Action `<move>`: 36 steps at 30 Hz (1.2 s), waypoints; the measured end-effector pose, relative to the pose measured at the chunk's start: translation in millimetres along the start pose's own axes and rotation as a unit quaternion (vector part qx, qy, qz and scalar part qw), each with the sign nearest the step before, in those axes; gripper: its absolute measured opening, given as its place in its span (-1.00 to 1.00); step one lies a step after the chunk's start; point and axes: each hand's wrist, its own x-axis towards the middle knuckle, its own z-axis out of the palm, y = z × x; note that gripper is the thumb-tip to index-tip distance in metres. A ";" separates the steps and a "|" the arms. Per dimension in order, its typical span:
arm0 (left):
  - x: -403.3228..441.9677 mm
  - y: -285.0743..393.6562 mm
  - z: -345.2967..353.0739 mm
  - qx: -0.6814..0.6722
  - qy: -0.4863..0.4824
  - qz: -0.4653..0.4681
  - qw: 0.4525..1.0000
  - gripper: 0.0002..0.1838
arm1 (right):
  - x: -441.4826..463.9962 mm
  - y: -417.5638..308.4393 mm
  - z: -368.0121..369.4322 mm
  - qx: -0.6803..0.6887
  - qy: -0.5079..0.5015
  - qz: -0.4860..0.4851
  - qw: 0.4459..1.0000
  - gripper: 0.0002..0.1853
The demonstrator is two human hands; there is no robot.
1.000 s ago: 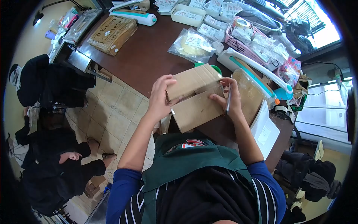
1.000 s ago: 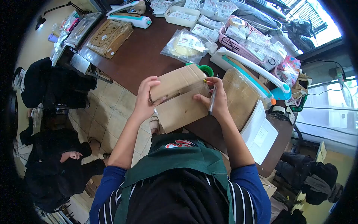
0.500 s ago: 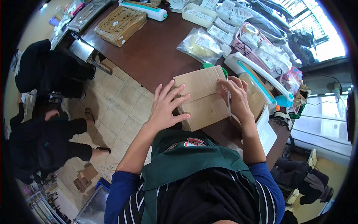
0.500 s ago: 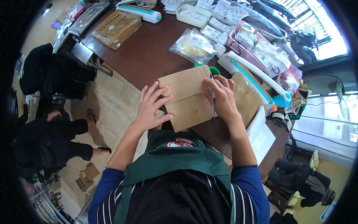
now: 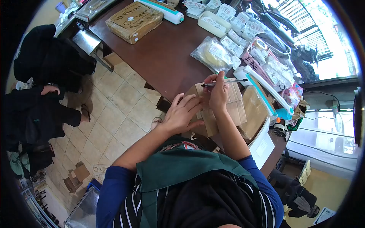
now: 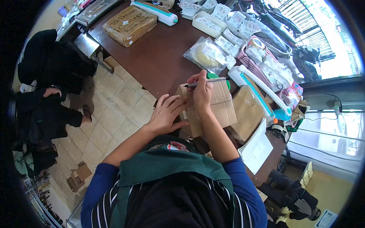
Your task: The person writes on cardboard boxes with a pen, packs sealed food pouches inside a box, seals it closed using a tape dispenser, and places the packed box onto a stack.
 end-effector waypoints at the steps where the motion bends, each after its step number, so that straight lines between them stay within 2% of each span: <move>1: -0.7 -1.9 -2.2 0.008 -0.018 0.021 1.000 -0.42 | -0.1 -0.3 4.5 -0.013 0.016 0.006 1.000 -0.56; 3: -1.0 -5.6 -4.2 0.023 -0.014 0.037 0.999 -0.42 | 2.3 0.4 8.3 -0.031 0.031 0.009 0.999 -0.60; 5: -1.6 -8.7 -4.7 0.038 -0.011 0.053 0.998 -0.42 | 5.4 4.8 5.0 -0.166 -0.014 -0.050 0.985 -0.70; 9: -1.9 -15.6 -5.8 0.046 0.021 0.069 0.996 -0.43 | 1.4 5.8 9.0 -0.147 0.025 -0.050 0.988 -0.69; 11: -1.4 -19.8 -6.6 0.047 0.030 0.078 0.995 -0.43 | 1.0 13.1 4.9 -0.269 0.057 -0.085 0.958 -0.64; 13: -0.9 -22.4 -7.9 0.056 -0.022 0.088 0.994 -0.37 | -2.0 12.1 5.7 -0.271 0.064 -0.090 0.956 -0.68; 18: -4.8 -25.5 -5.9 0.071 -0.048 0.101 0.991 -0.28 | -1.4 17.0 5.1 -0.285 0.077 -0.102 0.950 -0.70; 20: -5.7 -27.1 -4.6 0.080 -0.054 0.107 0.990 -0.26 | -1.9 11.0 10.2 -0.264 0.036 -0.112 0.957 -0.70; 22: -5.9 -28.0 -4.6 0.089 -0.063 0.113 0.988 -0.23 | -5.5 6.8 12.2 -0.238 0.045 -0.104 0.965 -0.67; 24: -7.6 -27.5 -3.7 0.089 -0.057 0.114 0.988 -0.21 | -8.8 6.2 11.4 -0.211 0.052 -0.094 0.972 -0.63; 29: -10.3 -27.7 2.7 0.079 -0.052 0.111 0.989 -0.16 | -4.7 16.8 7.2 -0.331 0.114 -0.110 0.930 -0.62; 32: -10.5 -30.0 6.7 0.096 -0.029 0.120 0.988 -0.16 | -7.0 15.1 11.8 -0.300 0.116 -0.113 0.940 -0.62; 36: -10.3 -33.2 11.3 0.095 -0.008 0.130 0.987 -0.19 | -4.5 18.6 8.5 -0.329 0.107 -0.131 0.929 -0.63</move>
